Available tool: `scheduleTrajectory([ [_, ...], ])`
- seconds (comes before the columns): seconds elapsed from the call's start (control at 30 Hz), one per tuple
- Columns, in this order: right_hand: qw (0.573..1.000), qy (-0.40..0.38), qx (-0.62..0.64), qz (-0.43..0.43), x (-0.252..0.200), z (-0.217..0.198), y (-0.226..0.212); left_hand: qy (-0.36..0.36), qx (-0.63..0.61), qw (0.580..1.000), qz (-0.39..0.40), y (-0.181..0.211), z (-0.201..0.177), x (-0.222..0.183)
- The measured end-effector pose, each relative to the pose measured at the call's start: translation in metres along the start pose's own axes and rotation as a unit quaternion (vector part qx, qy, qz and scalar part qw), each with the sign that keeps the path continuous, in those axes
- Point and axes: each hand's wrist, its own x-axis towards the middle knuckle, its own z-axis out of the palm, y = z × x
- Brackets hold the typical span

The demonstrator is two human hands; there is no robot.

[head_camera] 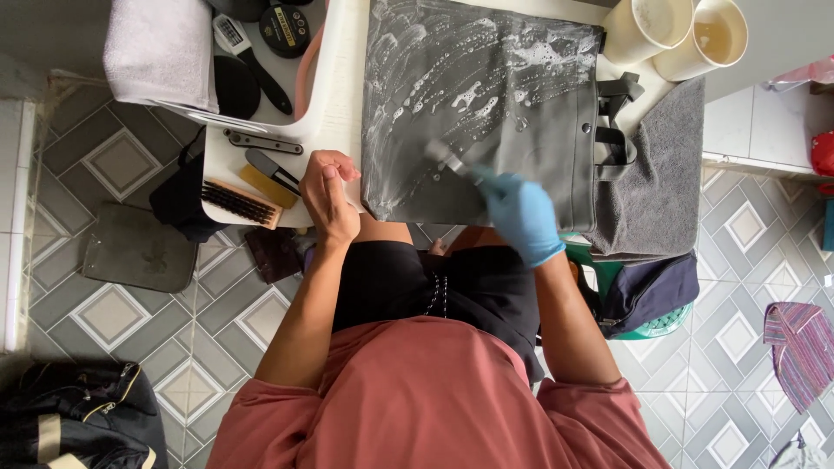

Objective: The person is cleaning the interior of a grey tote bag by applying a white foam cleaner with a small applicator and then wiping it dry with a grey microfiber cloth.

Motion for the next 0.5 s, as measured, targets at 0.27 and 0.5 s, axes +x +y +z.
scheduleTrajectory([
  [0.27,0.981,-0.096,0.145,-0.086,-0.021,-0.015,-0.044,-0.01,0.01,1.0,-0.014,0.0,-0.001,-0.001],
  [0.5,0.995,0.082,-0.008,0.049,0.041,0.001,0.007,-0.013,-0.003,1.0,-0.01,0.001,-0.002,0.0],
])
